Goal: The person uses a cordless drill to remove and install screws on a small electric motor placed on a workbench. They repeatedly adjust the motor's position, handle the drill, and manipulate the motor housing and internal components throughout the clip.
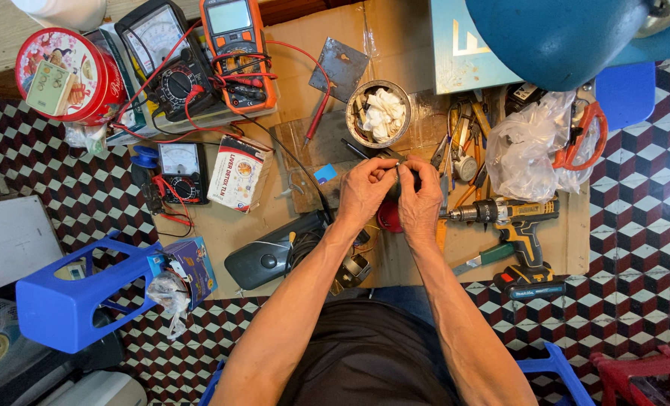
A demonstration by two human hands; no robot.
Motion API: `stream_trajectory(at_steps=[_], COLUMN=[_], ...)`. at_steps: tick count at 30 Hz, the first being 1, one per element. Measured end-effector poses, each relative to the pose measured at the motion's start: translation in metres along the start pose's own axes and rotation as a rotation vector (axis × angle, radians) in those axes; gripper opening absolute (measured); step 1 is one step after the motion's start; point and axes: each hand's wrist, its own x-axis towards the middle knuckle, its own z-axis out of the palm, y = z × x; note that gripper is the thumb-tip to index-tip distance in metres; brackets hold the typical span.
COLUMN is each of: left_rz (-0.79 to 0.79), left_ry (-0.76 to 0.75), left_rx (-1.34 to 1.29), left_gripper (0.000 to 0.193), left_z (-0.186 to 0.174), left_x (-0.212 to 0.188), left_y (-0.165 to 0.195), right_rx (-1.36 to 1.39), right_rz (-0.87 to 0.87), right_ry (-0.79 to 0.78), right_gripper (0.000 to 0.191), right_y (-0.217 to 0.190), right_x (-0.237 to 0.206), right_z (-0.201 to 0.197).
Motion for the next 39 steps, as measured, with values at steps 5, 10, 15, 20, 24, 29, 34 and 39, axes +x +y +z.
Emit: stream_trajectory(at_steps=[5, 10, 15, 20, 24, 29, 34, 39], left_rz=[0.039, 0.049, 0.033, 0.035, 0.043, 0.037, 0.052, 0.047], left_ry=[0.015, 0.000, -0.010, -0.006, -0.008, -0.009, -0.008, -0.013], left_rx=[0.010, 0.000, -0.017, -0.005, -0.001, -0.013, -0.005, 0.015], left_gripper=[0.025, 0.025, 0.025, 0.025, 0.024, 0.024, 0.024, 0.024], left_z=[0.0013, 0.0003, -0.0004, -0.0007, -0.0007, -0.0003, -0.0002, -0.0005], left_x=[0.0004, 0.0008, 0.0008, 0.0009, 0.0012, 0.0016, 0.0026, 0.0020], left_y=[-0.0020, -0.0036, -0.0025, -0.0021, -0.0031, -0.0054, -0.0067, -0.0052], right_rx=[0.010, 0.001, 0.001, -0.012, -0.037, -0.052, -0.031, -0.053], right_rz=[-0.045, -0.064, -0.041, -0.047, -0.066, -0.072, -0.051, -0.049], right_ry=[-0.029, -0.031, -0.041, -0.038, -0.025, -0.030, -0.047, -0.039], right_gripper=[0.018, 0.016, 0.016, 0.016, 0.016, 0.018, 0.017, 0.017], right_y=[0.0029, 0.0049, 0.0030, 0.0030, 0.0036, 0.0020, -0.0009, -0.0025], right_x=[0.0018, 0.0031, 0.0048, 0.0043, 0.0042, 0.0042, 0.0030, 0.0036], right_z=[-0.0027, -0.0025, -0.0034, -0.0042, -0.0039, -0.0047, -0.0043, -0.0038])
